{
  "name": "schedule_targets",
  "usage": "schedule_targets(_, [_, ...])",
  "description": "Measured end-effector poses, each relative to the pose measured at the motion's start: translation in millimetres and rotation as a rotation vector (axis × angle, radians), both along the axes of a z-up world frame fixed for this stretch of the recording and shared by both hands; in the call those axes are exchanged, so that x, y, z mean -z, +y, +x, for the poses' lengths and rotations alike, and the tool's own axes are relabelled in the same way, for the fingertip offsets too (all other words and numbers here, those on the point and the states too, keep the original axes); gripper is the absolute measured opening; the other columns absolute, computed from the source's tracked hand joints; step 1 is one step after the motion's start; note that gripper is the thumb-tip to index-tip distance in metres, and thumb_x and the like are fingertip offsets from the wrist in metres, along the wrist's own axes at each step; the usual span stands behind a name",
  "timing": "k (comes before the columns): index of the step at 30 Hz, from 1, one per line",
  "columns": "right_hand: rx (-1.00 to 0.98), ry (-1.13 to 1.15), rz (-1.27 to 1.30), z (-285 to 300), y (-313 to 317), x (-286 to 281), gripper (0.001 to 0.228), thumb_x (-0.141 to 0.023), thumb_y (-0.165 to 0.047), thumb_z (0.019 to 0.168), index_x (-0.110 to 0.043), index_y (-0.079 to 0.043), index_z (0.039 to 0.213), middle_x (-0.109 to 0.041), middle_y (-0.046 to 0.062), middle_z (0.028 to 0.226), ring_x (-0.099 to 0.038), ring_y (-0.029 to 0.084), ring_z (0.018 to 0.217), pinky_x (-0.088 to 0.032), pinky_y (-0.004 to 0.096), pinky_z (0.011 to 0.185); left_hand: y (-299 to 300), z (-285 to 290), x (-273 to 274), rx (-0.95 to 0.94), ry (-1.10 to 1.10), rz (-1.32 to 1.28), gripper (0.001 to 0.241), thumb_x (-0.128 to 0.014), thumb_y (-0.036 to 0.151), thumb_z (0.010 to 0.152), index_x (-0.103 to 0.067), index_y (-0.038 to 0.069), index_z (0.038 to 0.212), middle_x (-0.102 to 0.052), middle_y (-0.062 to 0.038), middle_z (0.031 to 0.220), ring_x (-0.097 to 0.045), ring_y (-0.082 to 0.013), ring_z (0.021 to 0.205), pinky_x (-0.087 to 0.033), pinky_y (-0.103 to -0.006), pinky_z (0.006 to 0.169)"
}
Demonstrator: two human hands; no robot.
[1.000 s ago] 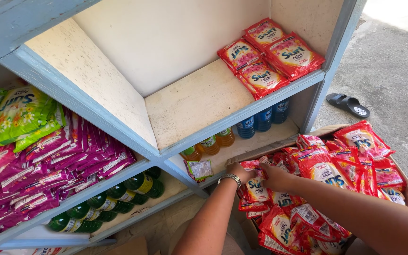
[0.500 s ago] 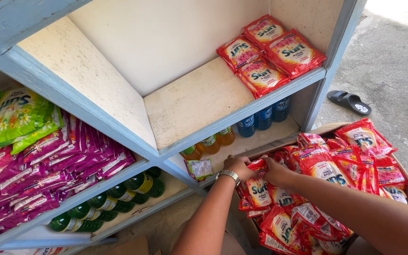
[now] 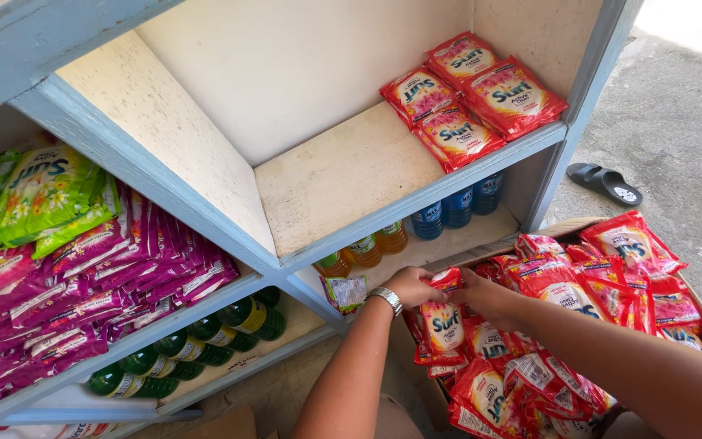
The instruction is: Restocking detergent packets on a grocery store shelf from a cardboard box.
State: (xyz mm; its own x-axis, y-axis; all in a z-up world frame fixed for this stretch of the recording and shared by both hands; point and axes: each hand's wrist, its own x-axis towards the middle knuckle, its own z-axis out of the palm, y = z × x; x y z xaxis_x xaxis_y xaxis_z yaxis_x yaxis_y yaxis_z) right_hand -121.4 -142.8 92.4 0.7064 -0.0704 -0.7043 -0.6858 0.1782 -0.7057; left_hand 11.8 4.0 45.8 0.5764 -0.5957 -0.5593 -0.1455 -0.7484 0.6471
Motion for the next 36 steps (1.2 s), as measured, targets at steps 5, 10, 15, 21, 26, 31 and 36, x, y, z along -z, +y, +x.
schedule_targets(5, [-0.066,-0.099,0.192,2,-14,18,0.062,-0.067,-0.019,0.092,-0.043,-0.014,0.15,-0.068,0.012,0.134,-0.067,0.025,0.119,-0.052,0.044,0.104,14,12,-30,-0.009,0.124,-0.24,0.075,-0.089,0.029,0.073,-0.062,0.001,0.137,-0.076,-0.018,0.118,-0.075,-0.0222,0.101,-0.06,-0.0348,0.087])
schedule_targets(10, [-0.242,-0.169,0.174,-1,-26,-17,0.063,-0.072,-0.018,0.089,-0.046,-0.01,0.146,-0.073,0.009,0.126,-0.07,0.019,0.115,-0.055,0.039,0.101,28,12,-71,-0.07,0.408,-0.577,0.073,-0.085,0.017,0.078,-0.057,0.006,0.144,-0.073,-0.011,0.124,-0.071,-0.0188,0.109,-0.059,-0.0359,0.091])
schedule_targets(15, [-0.337,-0.19,0.144,3,-47,-50,0.062,-0.072,-0.016,0.089,-0.043,-0.01,0.144,-0.075,0.013,0.117,-0.072,0.02,0.105,-0.06,0.034,0.09,42,9,-107,-0.117,0.569,-0.851,0.071,-0.086,0.021,0.089,-0.048,0.007,0.149,-0.064,-0.007,0.134,-0.065,-0.0188,0.123,-0.057,-0.0374,0.102])
schedule_targets(21, [-0.441,-0.26,0.023,0,-66,-93,0.046,-0.069,-0.019,0.092,-0.056,-0.007,0.134,-0.078,0.01,0.111,-0.075,0.015,0.094,-0.06,0.028,0.079,50,-6,-153,-0.209,0.483,-0.662,0.076,-0.075,0.041,0.086,-0.044,0.02,0.153,-0.063,-0.005,0.139,-0.065,-0.0168,0.12,-0.061,-0.0403,0.088])
schedule_targets(26, [-0.462,-0.335,0.028,-1,-81,-108,0.035,-0.069,-0.022,0.092,-0.063,-0.003,0.122,-0.077,0.005,0.099,-0.072,0.011,0.078,-0.058,0.027,0.068,53,-13,-171,-0.063,0.498,-0.684,0.085,-0.081,0.032,0.083,-0.039,0.015,0.154,-0.061,-0.008,0.139,-0.065,-0.0185,0.122,-0.061,-0.0398,0.089])
schedule_targets(31, [-0.373,-0.423,0.075,2,-87,-112,0.033,-0.067,-0.025,0.093,-0.065,-0.002,0.117,-0.075,0.007,0.092,-0.072,0.012,0.075,-0.057,0.027,0.067,50,-11,-175,-0.041,0.487,-0.904,0.084,-0.084,0.021,0.083,-0.041,0.009,0.153,-0.063,-0.007,0.138,-0.064,-0.0161,0.124,-0.06,-0.0352,0.099])
schedule_targets(36, [-0.234,-0.56,0.055,5,-75,-114,0.033,-0.069,-0.025,0.096,-0.064,0.002,0.116,-0.074,0.008,0.091,-0.068,0.011,0.075,-0.057,0.025,0.07,40,-18,-194,-0.28,0.325,-1.055,0.068,-0.08,0.022,0.086,-0.054,0.004,0.146,-0.067,-0.007,0.127,-0.069,-0.0155,0.111,-0.062,-0.0363,0.092])
